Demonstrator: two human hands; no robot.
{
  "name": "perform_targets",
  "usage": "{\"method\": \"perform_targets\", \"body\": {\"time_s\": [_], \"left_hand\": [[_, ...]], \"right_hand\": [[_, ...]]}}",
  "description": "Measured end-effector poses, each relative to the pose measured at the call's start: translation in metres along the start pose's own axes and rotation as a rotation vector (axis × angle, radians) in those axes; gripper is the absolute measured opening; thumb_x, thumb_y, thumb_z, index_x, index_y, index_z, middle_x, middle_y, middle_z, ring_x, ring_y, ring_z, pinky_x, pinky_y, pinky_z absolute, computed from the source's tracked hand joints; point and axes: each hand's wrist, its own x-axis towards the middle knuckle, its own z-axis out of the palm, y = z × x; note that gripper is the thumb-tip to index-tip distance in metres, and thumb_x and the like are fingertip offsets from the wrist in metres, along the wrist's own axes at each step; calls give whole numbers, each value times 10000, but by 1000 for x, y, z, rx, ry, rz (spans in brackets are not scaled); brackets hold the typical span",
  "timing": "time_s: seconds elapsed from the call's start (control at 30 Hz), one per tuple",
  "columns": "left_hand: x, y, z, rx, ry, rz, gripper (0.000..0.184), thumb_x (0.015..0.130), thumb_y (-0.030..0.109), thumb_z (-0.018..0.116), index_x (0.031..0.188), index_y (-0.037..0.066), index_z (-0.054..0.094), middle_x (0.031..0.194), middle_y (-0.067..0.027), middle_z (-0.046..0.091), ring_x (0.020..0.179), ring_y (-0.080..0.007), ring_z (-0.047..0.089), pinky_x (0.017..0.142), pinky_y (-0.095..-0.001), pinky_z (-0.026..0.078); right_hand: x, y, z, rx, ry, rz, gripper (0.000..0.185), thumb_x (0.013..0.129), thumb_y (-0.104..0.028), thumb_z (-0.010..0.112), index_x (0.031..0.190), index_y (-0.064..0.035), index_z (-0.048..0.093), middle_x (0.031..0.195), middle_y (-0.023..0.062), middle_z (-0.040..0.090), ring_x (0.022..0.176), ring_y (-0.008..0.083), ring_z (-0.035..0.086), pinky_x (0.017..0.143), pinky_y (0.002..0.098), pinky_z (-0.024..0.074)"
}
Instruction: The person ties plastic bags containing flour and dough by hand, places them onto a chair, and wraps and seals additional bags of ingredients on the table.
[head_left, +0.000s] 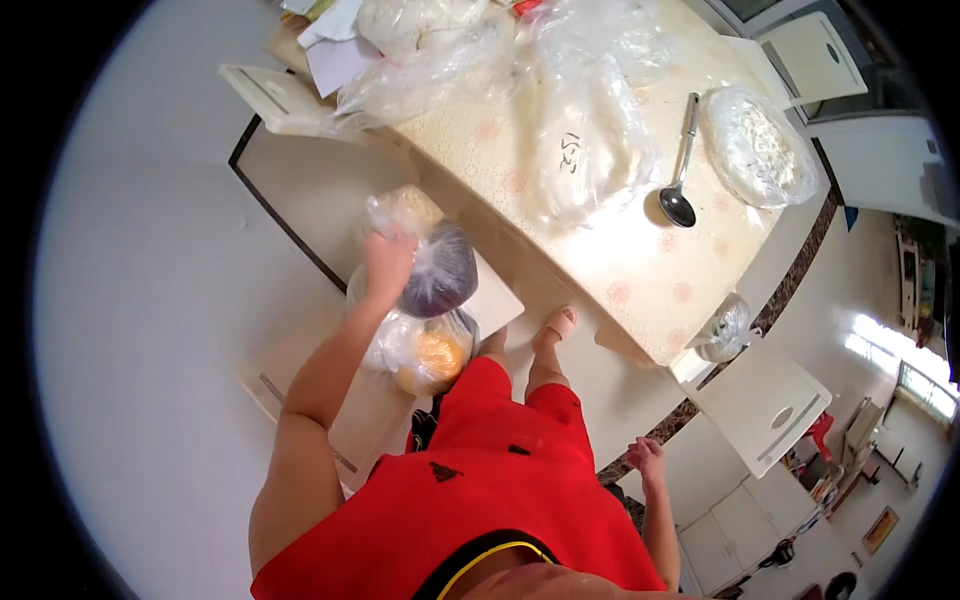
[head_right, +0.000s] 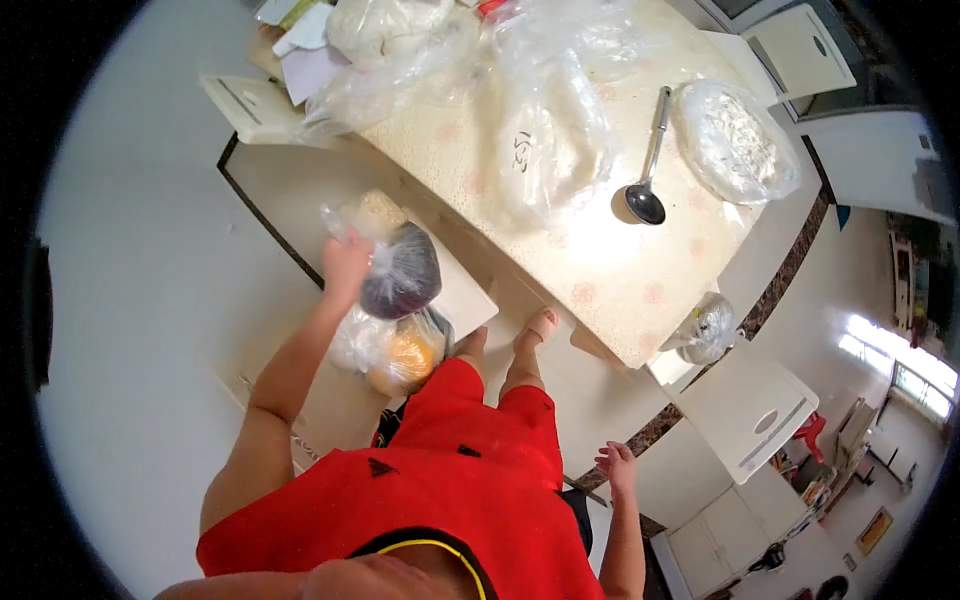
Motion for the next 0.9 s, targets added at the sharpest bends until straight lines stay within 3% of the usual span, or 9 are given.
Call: {"method": "perform_targets", "body": {"time_s": [0.2, 0.33, 0.43, 0.53, 0.63, 0.7, 0.77, 0.87, 0.9], "left_hand": [[14, 137, -2, -149, -130, 168, 132, 689, -5, 606, 614, 45, 510, 580, -37, 543, 471, -115, 503, 442, -263, 375], [60, 151, 33, -83, -26, 442, 96, 669, 22, 616, 619, 25, 535, 579, -37, 556, 479, -132, 512, 472, -307, 401], [95, 148, 70, -49, -34, 510, 158, 666, 21, 617, 573, 57, 494, 542, 3, 495, 444, -102, 441, 417, -275, 331], [156, 104, 123, -77, -129, 482, 88, 691, 79, 623, 674, 4, 580, 651, -71, 616, 572, -175, 576, 547, -330, 448], [160, 116, 146, 58, 4, 431, 164, 713, 122, 634, 762, -30, 600, 723, -89, 647, 635, -196, 601, 631, -353, 473], [188, 103, 151, 106, -26, 517, 218, 732, 154, 646, 827, -41, 616, 745, -124, 651, 689, -236, 619, 690, -376, 486], [184, 113, 142, 349, -130, 459, 341, 734, 167, 663, 992, -46, 595, 881, -189, 639, 847, -316, 616, 786, -410, 476], [124, 116, 150, 641, 448, 761, 485, 752, 166, 659, 1174, -25, 514, 1026, -233, 583, 970, -393, 556, 895, -441, 426], [86, 119, 153, 665, 494, 818, 522, 751, 164, 658, 1206, -19, 480, 1066, -241, 561, 998, -409, 533, 918, -443, 408]], "right_hand": [[-6, 34, -3, 77, 76, 11, 251, 951, -232, 530, 1112, -43, 563, 931, 99, 656, 752, 209, 673, 636, 321, 551], [-24, 45, -6, 151, 91, -1, 259, 946, -240, 537, 1107, -39, 564, 944, 104, 652, 771, 220, 673, 655, 332, 549], [-41, 61, -12, 191, 105, 10, 259, 943, -235, 536, 1105, -35, 562, 965, 111, 648, 781, 220, 671, 660, 332, 549], [-49, 82, -30, 217, 134, 24, 259, 941, -228, 531, 1107, -31, 558, 978, 116, 645, 786, 217, 668, 666, 333, 549], [-57, 106, -45, 283, 187, 34, 252, 937, -216, 530, 1109, -32, 552, 959, 117, 647, 770, 218, 664, 672, 338, 548], [-65, 124, -52, 341, 201, 58, 249, 933, -213, 534, 1108, -35, 552, 948, 117, 648, 769, 222, 664, 675, 342, 548], [-62, 152, -63, 414, 184, 59, 246, 930, -206, 534, 1108, -36, 550, 931, 118, 647, 768, 234, 663, 680, 355, 548], [-52, 206, -83, 467, 196, 106, 235, 942, -194, 505, 1105, -31, 551, 920, 121, 640, 762, 248, 661, 659, 370, 551], [-50, 226, -93, 491, 189, 120, 239, 942, -198, 506, 1105, -30, 551, 924, 123, 639, 764, 249, 661, 652, 367, 552]]}}
